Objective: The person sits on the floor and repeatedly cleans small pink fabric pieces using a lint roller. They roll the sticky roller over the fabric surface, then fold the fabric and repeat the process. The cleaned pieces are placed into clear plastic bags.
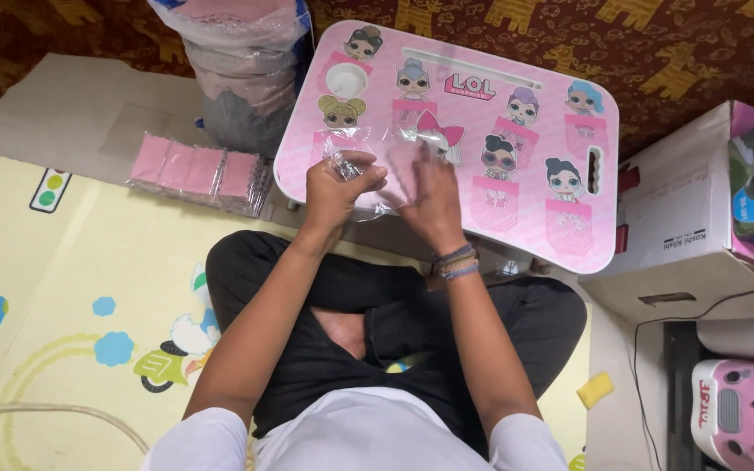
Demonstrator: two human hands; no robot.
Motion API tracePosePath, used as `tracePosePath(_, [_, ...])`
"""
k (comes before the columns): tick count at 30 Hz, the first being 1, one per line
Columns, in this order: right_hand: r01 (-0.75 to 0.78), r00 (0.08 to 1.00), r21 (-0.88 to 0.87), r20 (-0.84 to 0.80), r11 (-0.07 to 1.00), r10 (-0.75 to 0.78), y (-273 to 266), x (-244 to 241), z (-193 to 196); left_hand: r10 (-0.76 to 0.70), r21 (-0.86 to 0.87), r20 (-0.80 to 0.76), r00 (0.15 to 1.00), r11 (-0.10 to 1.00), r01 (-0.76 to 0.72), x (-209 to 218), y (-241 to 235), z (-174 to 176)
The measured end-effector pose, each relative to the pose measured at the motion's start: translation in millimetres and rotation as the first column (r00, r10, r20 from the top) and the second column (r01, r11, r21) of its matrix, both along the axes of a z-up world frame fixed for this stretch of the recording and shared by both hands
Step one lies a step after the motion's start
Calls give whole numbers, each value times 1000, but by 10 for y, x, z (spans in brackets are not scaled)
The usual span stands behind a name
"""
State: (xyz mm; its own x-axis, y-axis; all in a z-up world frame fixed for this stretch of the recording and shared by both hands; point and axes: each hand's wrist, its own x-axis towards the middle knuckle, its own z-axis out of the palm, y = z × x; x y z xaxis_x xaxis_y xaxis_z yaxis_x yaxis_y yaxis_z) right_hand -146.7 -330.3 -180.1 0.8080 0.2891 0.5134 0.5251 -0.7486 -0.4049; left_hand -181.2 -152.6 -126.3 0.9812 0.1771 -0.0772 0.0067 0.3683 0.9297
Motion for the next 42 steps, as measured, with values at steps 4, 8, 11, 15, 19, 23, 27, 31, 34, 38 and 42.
tracePosePath(4, [-75, 992, -94, 90, 993, 83, 107, -311, -8, 51, 10, 108, 993, 999, -53, 254, 58, -365])
tracePosePath(8, [-120, 992, -11, -24, 993, 120, -218, -355, -276, 64, -11, 99, 993, 998, -63, 259, 73, -210])
tracePosePath(11, [17, 976, 391, -208, 920, 70, -456, -403, -116, 55, -64, 100, 993, 997, -49, 269, 24, -135])
tracePosePath(15, [219, 947, 784, -313, 581, 66, -745, -290, 12, 16, -109, 66, 998, 994, -9, 264, -88, -163])
tracePosePath(19, [200, 936, 904, -290, 379, 197, -796, -226, 333, -12, -67, 63, 998, 998, 16, 263, -191, -217])
tracePosePath(23, [163, 910, 928, -273, 335, 313, -767, -125, 388, -20, -83, 36, 999, 996, 23, 232, -278, -224])
tracePosePath(27, [132, 906, 901, -278, 412, 319, -768, -3, 357, -14, -20, 35, 999, 1000, 15, 182, -360, -202])
tracePosePath(31, [109, 889, 877, -296, 468, 349, -754, 13, 397, -57, 6, 0, 998, 998, 57, 176, -415, -204])
tracePosePath(34, [133, 901, 894, -289, 428, 323, -743, 52, 364, -60, 32, 3, 998, 998, 60, 156, -492, -139])
tracePosePath(38, [145, 904, 905, -286, 399, 319, -740, 59, 303, -73, 19, -34, 997, 997, 73, 161, -578, -140])
tracePosePath(42, [137, 888, 889, -306, 437, 343, -801, 21, 273, -50, 75, -64, 997, 996, 55, 173, -637, -150])
